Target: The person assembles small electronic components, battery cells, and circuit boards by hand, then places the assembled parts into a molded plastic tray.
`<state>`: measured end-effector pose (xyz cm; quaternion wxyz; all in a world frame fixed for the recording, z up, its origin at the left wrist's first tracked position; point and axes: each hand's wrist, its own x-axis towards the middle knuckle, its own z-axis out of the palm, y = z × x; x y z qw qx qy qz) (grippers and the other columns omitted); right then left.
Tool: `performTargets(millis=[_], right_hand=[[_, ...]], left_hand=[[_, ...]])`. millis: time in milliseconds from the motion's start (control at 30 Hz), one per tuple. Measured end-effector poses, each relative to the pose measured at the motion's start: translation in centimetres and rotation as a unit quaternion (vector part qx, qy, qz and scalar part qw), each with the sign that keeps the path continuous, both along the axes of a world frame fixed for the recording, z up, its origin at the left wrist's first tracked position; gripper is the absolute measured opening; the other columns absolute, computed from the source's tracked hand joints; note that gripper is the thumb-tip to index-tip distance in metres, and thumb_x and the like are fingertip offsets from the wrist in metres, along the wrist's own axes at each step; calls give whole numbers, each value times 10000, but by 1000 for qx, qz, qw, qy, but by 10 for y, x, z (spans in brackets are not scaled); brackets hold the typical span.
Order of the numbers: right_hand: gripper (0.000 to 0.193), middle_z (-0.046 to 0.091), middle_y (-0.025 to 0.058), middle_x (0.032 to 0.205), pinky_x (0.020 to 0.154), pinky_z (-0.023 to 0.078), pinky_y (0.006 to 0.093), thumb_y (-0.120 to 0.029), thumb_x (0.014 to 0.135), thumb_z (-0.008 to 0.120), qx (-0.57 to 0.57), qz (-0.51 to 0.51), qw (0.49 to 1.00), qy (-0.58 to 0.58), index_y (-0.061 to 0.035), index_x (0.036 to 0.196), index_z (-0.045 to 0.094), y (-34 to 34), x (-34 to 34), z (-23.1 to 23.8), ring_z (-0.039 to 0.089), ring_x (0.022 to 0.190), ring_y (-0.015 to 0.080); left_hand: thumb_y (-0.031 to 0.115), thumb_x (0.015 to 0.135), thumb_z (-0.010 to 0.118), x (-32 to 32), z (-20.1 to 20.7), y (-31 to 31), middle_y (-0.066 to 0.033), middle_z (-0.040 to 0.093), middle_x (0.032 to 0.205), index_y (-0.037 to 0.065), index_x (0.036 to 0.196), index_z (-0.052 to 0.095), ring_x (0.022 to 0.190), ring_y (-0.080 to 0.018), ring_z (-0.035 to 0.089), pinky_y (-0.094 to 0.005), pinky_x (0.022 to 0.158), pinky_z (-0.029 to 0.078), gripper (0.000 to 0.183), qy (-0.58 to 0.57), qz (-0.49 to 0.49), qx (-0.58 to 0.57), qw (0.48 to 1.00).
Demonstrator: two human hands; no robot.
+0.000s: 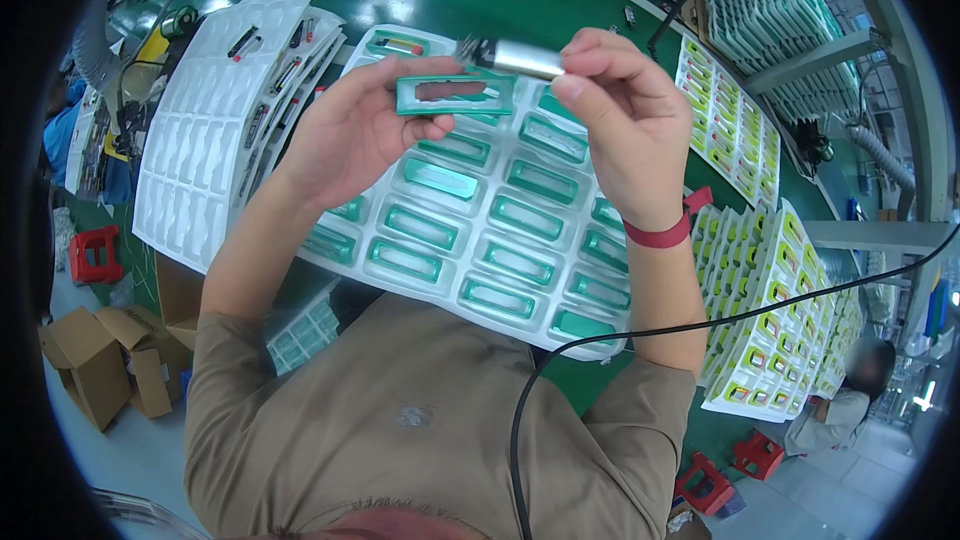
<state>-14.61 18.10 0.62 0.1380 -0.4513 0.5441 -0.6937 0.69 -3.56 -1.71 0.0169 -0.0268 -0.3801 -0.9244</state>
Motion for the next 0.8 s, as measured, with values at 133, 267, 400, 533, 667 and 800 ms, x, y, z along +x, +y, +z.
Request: performTargets(millis=[133, 267, 400, 533, 667, 800], right_hand=[[185, 583, 154, 1291, 984, 515, 362, 36, 941, 633, -86, 18, 989, -121, 0, 1122, 653, 4, -7, -4, 623, 1081, 211], [220, 605, 122, 1235, 926, 492, 285, 83, 896, 674, -87, 7, 984, -157, 24, 1108, 660, 2, -4, -3, 593, 1049, 156], [226, 611, 113, 1210, 927, 494, 298, 93, 884, 682, -74, -8, 991, -113, 17, 1095, 661, 3, 0, -2, 598, 1033, 157], [225, 617, 112, 1175, 923, 491, 304, 104, 857, 705, -27, -11, 999, -35, 16, 1061, 671, 1, 9, 1, 605, 1015, 166], [213, 635, 123, 1125, 872, 513, 312, 98, 808, 753, 32, -23, 988, 150, 18, 999, 704, -4, 21, 1, 627, 992, 183], [200, 657, 127, 1097, 880, 520, 318, 69, 813, 766, 77, -44, 977, 195, 12, 1001, 729, -6, 27, -2, 650, 981, 201]], left_hand=[[288, 1094, 354, 0, -2, -1, -256, 597, 1316, -93, 1326, 545, 1044, -232, 622, -349, 953, 514, 485, 0, -15, 14, 1000], [303, 1094, 345, 0, -1, 0, -275, 565, 1357, -100, 1368, 496, 1032, -225, 623, -344, 957, 514, 510, -10, -17, 17, 1000], [319, 1095, 338, 0, 1, 2, -286, 542, 1387, -107, 1407, 457, 991, -217, 630, -336, 952, 516, 541, -23, -11, -1, 1000], [325, 1095, 341, 1, -1, 0, -260, 578, 1335, -113, 1404, 459, 973, -224, 642, -332, 941, 522, 548, -22, -7, 9, 1000], [324, 1100, 352, 1, -6, -2, -191, 620, 1223, -97, 1340, 537, 1032, -229, 632, -338, 940, 521, 519, 9, -26, 28, 999], [319, 1101, 357, -1, -7, 1, -169, 616, 1214, -97, 1321, 558, 1012, -217, 629, -335, 932, 518, 512, 9, -28, 6, 1000]])
